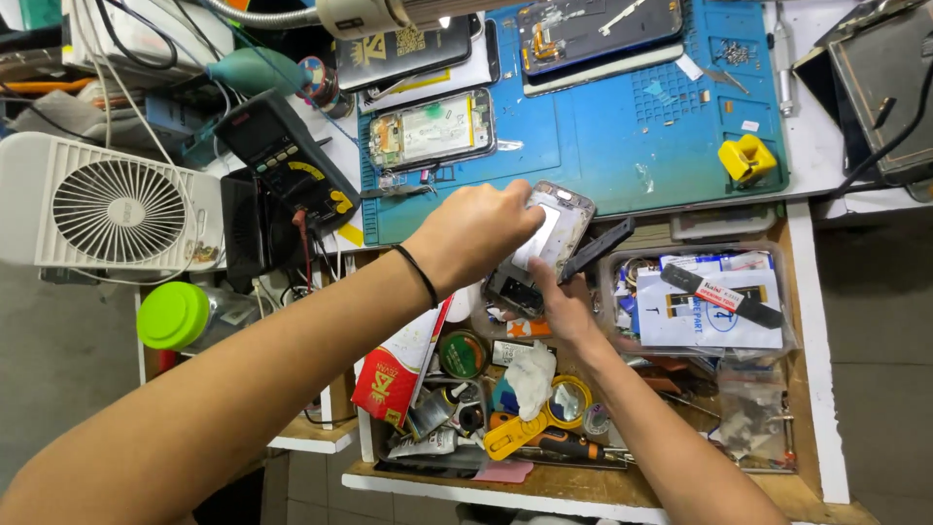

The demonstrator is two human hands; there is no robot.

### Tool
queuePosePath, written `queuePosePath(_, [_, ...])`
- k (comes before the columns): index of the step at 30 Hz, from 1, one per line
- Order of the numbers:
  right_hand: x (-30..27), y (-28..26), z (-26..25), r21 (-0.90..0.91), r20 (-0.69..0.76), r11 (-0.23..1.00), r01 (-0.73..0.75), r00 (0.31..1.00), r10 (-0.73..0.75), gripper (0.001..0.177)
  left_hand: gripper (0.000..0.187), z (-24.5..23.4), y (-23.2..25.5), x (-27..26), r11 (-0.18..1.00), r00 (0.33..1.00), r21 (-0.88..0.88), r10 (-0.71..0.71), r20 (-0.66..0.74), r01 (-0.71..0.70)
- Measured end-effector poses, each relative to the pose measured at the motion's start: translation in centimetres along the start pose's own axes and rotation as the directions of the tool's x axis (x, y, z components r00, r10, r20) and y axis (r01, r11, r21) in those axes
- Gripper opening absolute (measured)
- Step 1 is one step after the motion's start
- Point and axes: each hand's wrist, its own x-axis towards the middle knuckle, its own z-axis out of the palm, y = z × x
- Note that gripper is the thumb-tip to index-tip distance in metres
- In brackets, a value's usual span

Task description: The person uses a soldering iron to work on the internal components of a disassembled smartphone held in their left hand. The workspace is cluttered with various tools and electronic parts.

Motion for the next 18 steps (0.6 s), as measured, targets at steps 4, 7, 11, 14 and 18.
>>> queuePosePath(4, [0.1, -1.4, 0.2, -0.128, 0.018, 0.989, -0.071, 0.997, 0.074, 0.098, 0.02, 1.1, 0.4, 0.4, 0.996, 0.998, 0.076, 0.055, -0.031, -0.053])
queuePosePath(7, [2.9, 2.8, 0.4, -0.116, -0.001, 0.988, -0.104, 0.994, 0.105, 0.094, 0.017, 0.7, 0.1, 0.9, 0.999, 0.999, -0.027, 0.043, 0.012, -0.043])
queuePosePath(11, [3.7, 3.4, 0.3, -0.117, 0.02, 0.987, -0.113, 0.993, 0.116, 0.095, 0.018, 1.1, 0.1, 1.4, 0.998, 0.999, 0.042, 0.043, -0.034, -0.041])
queuePosePath(14, [4.3, 3.1, 0.3, -0.111, 0.04, 0.989, -0.097, 0.994, 0.102, 0.096, 0.016, 1.0, -0.2, 1.7, 1.0, 1.0, -0.002, -0.006, -0.017, 0.006])
queuePosePath(18, [4.2, 3.4, 0.1, -0.118, 0.076, 0.989, -0.084, 0.993, 0.093, 0.097, 0.015, 0.9, 0.1, 1.9, 0.991, 0.993, -0.082, -0.099, 0.063, 0.104])
